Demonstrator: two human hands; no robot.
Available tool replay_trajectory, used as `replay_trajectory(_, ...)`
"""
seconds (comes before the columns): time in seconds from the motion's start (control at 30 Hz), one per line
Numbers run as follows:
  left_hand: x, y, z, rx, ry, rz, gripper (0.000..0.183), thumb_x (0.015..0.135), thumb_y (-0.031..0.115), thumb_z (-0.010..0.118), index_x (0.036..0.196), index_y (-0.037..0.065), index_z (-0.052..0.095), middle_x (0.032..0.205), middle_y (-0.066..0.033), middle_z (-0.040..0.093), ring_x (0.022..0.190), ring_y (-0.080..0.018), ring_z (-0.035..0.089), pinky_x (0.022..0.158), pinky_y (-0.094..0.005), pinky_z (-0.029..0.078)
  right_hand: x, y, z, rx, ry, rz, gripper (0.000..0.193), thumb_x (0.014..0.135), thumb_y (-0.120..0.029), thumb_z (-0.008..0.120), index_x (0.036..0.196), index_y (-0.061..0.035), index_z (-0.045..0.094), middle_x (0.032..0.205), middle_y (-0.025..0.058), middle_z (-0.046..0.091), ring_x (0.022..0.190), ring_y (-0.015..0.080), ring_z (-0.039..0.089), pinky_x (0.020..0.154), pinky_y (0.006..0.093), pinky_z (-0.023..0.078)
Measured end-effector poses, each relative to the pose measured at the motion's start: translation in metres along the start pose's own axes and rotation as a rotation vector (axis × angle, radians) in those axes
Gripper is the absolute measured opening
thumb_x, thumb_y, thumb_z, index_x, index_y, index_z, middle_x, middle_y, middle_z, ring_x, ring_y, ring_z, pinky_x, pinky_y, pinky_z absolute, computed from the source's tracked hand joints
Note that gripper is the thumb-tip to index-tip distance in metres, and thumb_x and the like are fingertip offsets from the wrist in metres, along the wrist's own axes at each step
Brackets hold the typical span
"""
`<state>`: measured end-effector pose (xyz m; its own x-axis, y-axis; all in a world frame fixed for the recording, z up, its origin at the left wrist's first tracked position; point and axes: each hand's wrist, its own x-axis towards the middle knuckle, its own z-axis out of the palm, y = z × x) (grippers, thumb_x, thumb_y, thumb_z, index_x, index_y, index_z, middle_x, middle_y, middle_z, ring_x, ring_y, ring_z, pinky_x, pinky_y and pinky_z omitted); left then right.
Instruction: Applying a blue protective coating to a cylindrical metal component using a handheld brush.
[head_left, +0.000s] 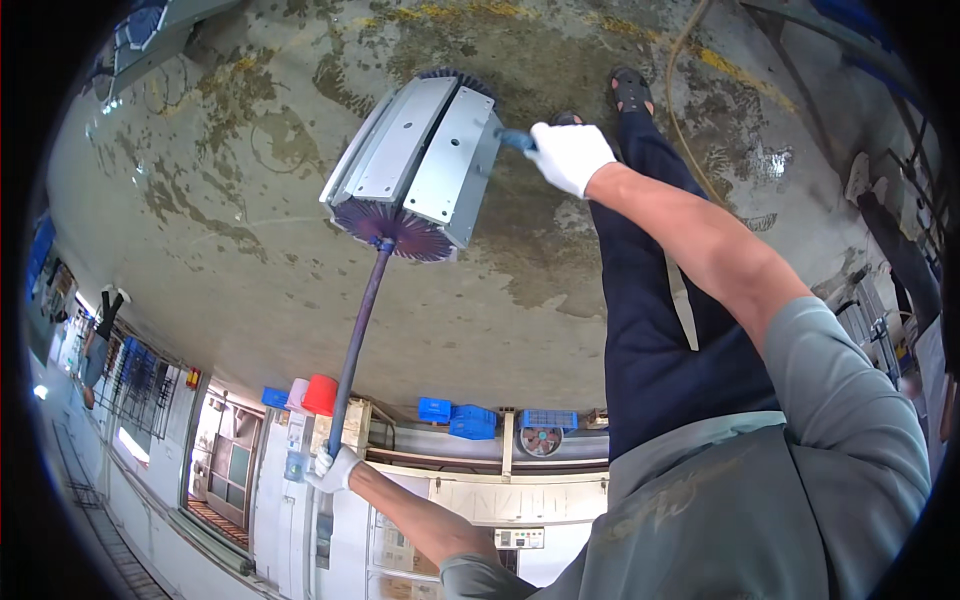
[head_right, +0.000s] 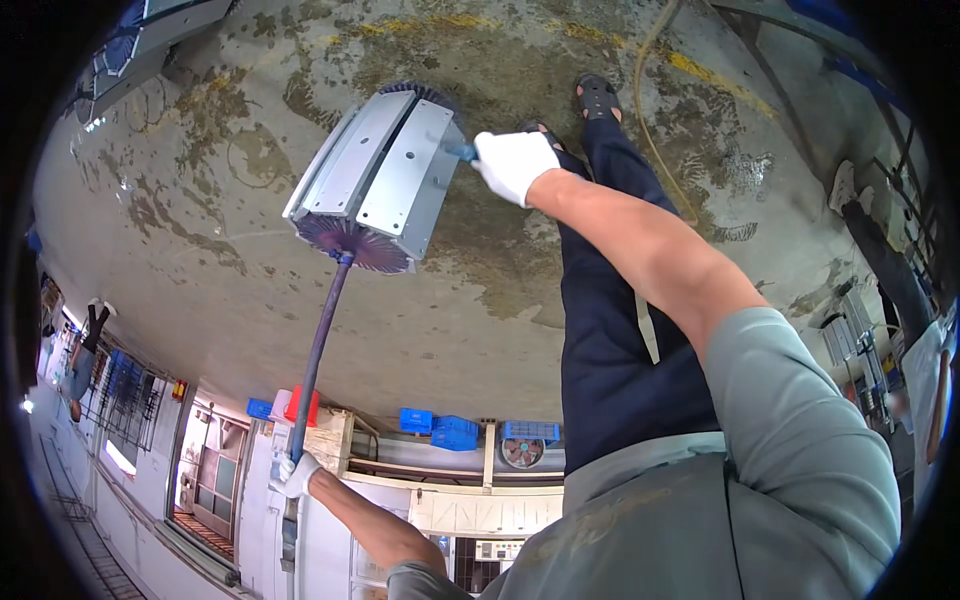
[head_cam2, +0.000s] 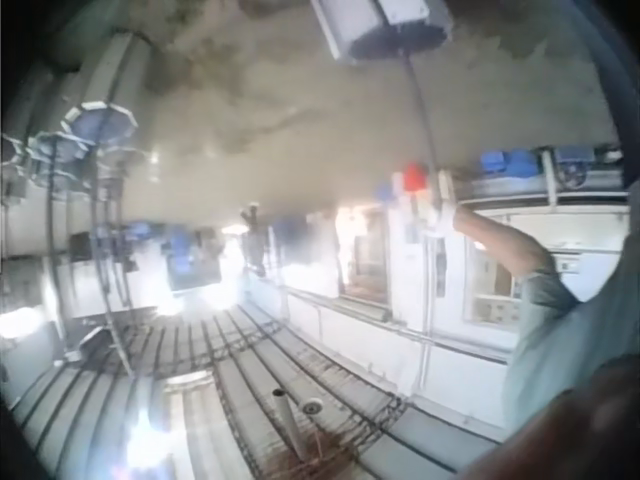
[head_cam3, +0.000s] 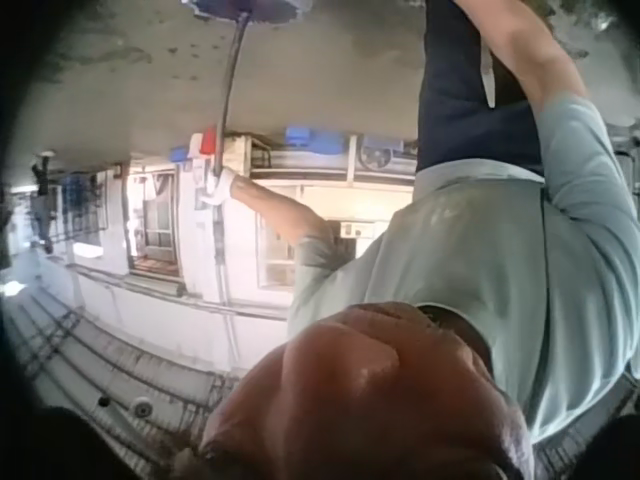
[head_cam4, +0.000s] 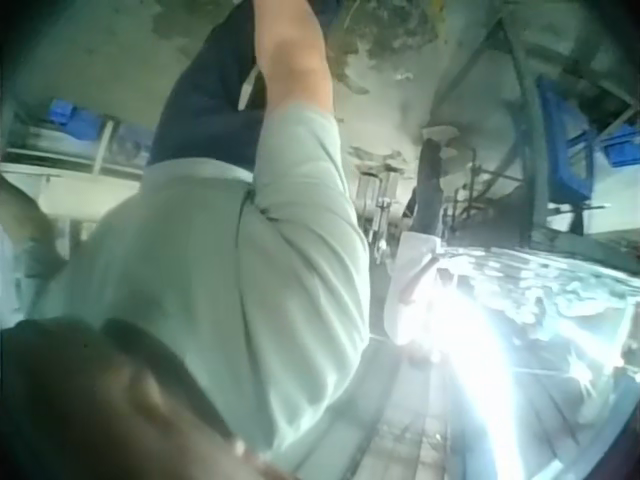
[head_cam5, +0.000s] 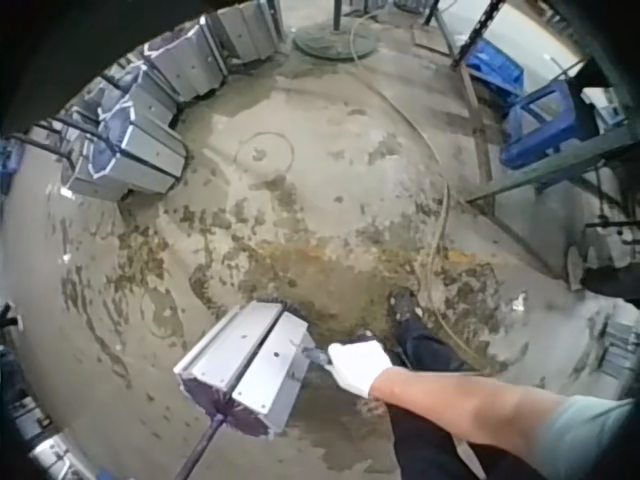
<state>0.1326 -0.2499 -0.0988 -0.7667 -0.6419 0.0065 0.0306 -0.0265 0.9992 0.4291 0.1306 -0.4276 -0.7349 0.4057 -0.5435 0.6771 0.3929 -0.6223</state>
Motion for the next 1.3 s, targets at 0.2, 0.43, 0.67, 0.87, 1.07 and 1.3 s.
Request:
replay_trajectory(0.2,0.032,0.016,-0.018,-0.032,-0.111,-0.026,0.045,0.085,0.026,0.052,0.051,0.023,0.022,0.041,0.0063,0.027,0.035,-0.0127,0.032,0.049,-0.0312,0.037,0.022,0.011,0.009,0.028,-0.110,-0.041,0.028,0.093,-0.034,0.054,0.093,-0.0065,0.057,0.075,0.0165,0.066,0.070,0.0375,0.065,0.063,0.0480,0.050)
replay_trajectory(0.43,0.022,0.005,-0.012,0.011,-0.077,0.016,0.041,0.086,0.027,0.051,0.051,0.022,0.029,0.043,0.0048,0.032,0.036,-0.0139,0.035,0.045,-0.0274,0.033,0.041,0.032,0.014,0.042,-0.146,0.083,0.027,0.095,-0.031,0.051,0.097,-0.0043,0.057,0.084,0.0188,0.067,0.080,0.0392,0.066,0.069,0.0484,0.051)
replay_trajectory(0.67,0.035,0.007,-0.015,-0.003,-0.076,-0.027,0.044,0.084,0.025,0.052,0.052,0.022,0.022,0.041,0.0065,0.027,0.034,-0.0128,0.031,0.045,-0.0302,0.033,0.042,0.053,0.011,0.066,-0.172,0.210,0.030,0.095,-0.030,0.051,0.101,-0.0020,0.057,0.092,0.0213,0.067,0.089,0.0399,0.065,0.075,0.0487,0.049)
replay_trajectory(0.87,0.033,0.005,-0.018,-0.014,-0.031,-0.026,0.045,0.084,0.025,0.052,0.051,0.023,0.022,0.041,0.0059,0.026,0.035,-0.0130,0.031,0.044,-0.0302,0.033,0.027,0.056,0.017,0.075,-0.196,0.183,0.031,0.095,-0.032,0.051,0.102,-0.0020,0.057,0.093,0.0208,0.066,0.091,0.0396,0.064,0.078,0.0482,0.049)
replay_trajectory(1.07,0.039,0.005,-0.012,0.000,-0.021,0.005,0.045,0.083,0.026,0.054,0.051,0.023,0.021,0.042,0.0065,0.025,0.035,-0.0124,0.031,0.045,-0.0303,0.032,0.035,0.052,0.013,0.088,-0.211,0.169,0.031,0.095,-0.032,0.051,0.101,-0.0030,0.058,0.094,0.0202,0.066,0.092,0.0391,0.064,0.078,0.0479,0.049)
replay_trajectory(1.3,0.068,0.013,-0.020,0.010,-0.066,-0.018,0.045,0.083,0.025,0.054,0.052,0.023,0.021,0.042,0.0072,0.024,0.035,-0.0117,0.030,0.045,-0.0299,0.032,0.055,0.034,0.002,0.126,-0.176,0.153,0.031,0.095,-0.033,0.050,0.102,-0.0038,0.059,0.094,0.0198,0.067,0.091,0.0388,0.064,0.078,0.0472,0.049)
